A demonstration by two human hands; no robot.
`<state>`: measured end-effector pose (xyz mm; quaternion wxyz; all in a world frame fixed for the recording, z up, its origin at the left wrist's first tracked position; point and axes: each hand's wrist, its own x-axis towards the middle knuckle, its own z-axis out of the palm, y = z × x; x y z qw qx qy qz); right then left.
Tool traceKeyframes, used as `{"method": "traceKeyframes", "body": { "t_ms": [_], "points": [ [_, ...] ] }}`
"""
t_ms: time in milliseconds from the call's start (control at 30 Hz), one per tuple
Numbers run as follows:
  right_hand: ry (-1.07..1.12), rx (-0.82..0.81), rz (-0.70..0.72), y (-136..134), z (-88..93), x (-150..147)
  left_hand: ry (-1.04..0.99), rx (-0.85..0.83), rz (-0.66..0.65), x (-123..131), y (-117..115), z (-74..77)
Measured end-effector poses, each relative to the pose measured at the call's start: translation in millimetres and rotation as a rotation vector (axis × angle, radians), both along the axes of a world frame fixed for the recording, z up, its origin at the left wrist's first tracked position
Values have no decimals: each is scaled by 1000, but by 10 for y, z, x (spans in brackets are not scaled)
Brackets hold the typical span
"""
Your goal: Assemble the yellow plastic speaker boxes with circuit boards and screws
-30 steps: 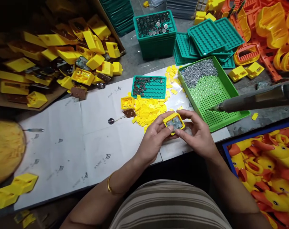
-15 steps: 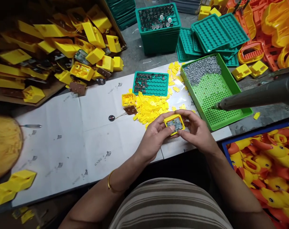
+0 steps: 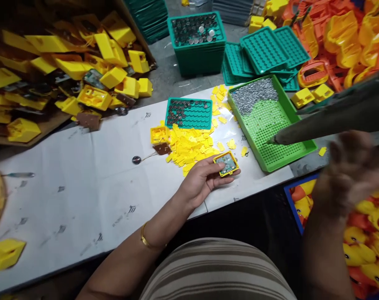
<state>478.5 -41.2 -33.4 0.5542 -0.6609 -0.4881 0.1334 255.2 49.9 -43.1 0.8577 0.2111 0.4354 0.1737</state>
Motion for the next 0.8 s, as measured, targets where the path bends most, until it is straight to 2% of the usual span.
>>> {"method": "traceKeyframes", "body": {
  "t_ms": [67, 133, 233, 367, 467, 567, 700, 800],
  "points": [
    [36, 106, 50, 106, 36, 99, 19, 4, -59, 56, -24, -2],
    [29, 47, 180, 248, 71, 161, 75, 22, -107, 117, -46, 8],
    [51, 17, 265, 426, 124, 239, 123, 39, -160, 198, -65, 20],
    [291, 229, 339, 487, 177, 326, 140, 45, -205, 263, -82, 12],
    [344, 343, 140, 526, 173, 382, 161, 40, -214, 286, -82, -24],
    [322, 382, -76, 648, 112, 428, 176, 22, -221, 307, -76, -69],
    [246, 376, -231, 866, 32, 470, 198, 38, -209, 333, -76, -81],
    [211, 404, -277, 1010, 24, 489, 210, 36, -203, 344, -71, -68]
  ]
}}
